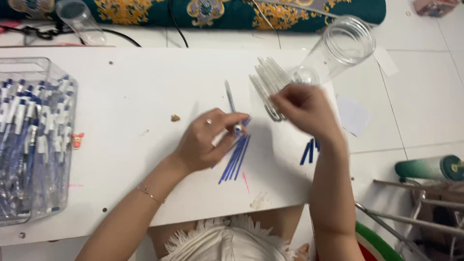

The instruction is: The person assembles pens by inserting ink cartridges into pen barrels and then attaching blue caps by hand.

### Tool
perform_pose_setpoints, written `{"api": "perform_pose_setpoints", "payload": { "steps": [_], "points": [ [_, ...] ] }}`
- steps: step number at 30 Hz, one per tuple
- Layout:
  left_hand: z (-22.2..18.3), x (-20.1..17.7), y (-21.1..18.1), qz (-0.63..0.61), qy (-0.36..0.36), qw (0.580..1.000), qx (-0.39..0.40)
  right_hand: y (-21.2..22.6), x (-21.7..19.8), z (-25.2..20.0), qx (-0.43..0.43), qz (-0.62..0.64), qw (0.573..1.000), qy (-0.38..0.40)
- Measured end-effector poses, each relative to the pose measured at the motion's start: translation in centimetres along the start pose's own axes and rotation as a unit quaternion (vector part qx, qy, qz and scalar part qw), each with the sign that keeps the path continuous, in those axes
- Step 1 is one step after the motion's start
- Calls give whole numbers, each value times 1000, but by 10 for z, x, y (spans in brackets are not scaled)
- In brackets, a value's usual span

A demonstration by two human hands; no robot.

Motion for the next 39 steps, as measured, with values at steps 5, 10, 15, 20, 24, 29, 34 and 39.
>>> {"api": "perform_pose_setpoints", "payload": {
  "steps": [5, 10, 15, 20, 24, 29, 34, 39],
  "points": [
    [-3, -4, 13, 122, -47, 991, 10, -16, -68, -25, 272, -465, 839, -76],
    [0, -6, 9, 170, -70, 982, 33, -43, -65, -21, 341, -463, 816, -63],
    [1, -5, 6, 190, -65, 978, 52, -41, -58, -18, 351, -453, 818, -43],
    [-4, -2, 11, 231, -46, 970, 66, -7, -72, -29, 173, -369, 884, -229],
    [1, -6, 9, 222, -53, 972, 50, 14, -36, -16, -52, -215, 948, -229],
    [7, -8, 4, 193, -44, 980, 25, 16, 5, -14, -273, 111, 948, -120],
    [0, 0, 8, 143, -28, 989, 1, 10, 26, -16, -289, 171, 937, -99],
    [-3, 0, 11, 109, -23, 994, -13, 11, 36, -15, -290, 169, 940, -61]
  ]
}}
Point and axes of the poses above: each hand's wrist, its own z-axis towards the middle knuckle, its own x-axis out of the palm, y = z × x, the point moved 6 cm from there along z, towards the middle knuckle, and after that the axes turned 11 degrees about z, right-handed, at the moved point
